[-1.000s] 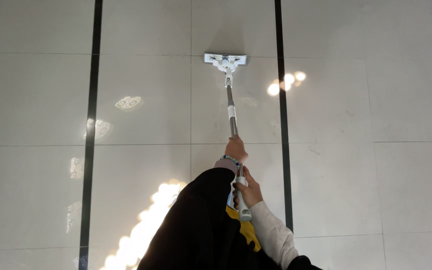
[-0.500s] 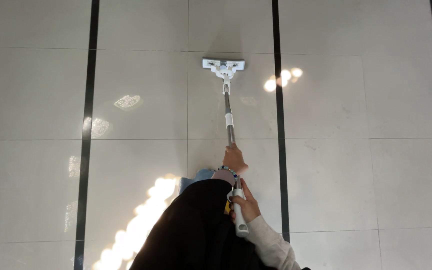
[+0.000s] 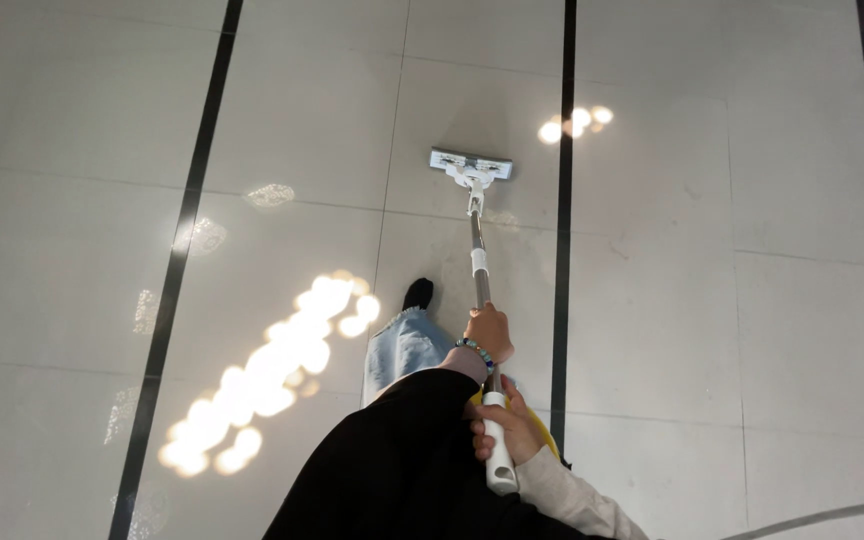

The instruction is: The recorder is mopping a white tiled floor using a mop with a white handle.

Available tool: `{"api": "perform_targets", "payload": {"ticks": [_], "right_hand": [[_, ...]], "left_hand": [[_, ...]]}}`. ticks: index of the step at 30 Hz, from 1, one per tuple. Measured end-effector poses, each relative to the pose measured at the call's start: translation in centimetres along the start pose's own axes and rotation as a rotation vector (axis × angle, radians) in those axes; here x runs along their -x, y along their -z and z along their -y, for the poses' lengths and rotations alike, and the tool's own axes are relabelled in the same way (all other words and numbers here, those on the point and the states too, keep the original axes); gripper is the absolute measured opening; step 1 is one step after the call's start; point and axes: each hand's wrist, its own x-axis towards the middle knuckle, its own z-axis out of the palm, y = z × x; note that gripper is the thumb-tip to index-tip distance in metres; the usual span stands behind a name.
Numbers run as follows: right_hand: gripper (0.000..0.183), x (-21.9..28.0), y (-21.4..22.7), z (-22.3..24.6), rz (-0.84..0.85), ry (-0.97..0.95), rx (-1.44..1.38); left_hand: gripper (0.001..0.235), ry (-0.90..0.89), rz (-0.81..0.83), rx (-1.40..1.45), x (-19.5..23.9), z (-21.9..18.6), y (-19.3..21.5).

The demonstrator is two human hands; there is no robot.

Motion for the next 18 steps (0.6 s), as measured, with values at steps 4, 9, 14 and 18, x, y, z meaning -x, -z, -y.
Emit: {"api": "perform_targets", "payload": {"ticks": [4,9,14,18], "right_hand": [[0.097,3.4,0.9,-4.2,0.016,-0.025,-0.019],[0.095,5.6,1.4,-8.7,0.022,-0.014,-0.045],[0.091,8.0,0.8,-12.3,0.006,0.008,-0.076],[0.089,9.8,-0.6,-15.1,-0.021,0.008,-0.07]], "left_hand": [[0.046,-0.034,-0.049,-0.014,4.5,-0.3,-2.9],[0.078,0.058,0.044,0.035,8.2,0.5,-5.9],[0.072,0.036,0.099,0.009,12.1,1.5,-7.6],[0.093,0.2,0.206,0.11,16.9,1.0,-5.2]]}}
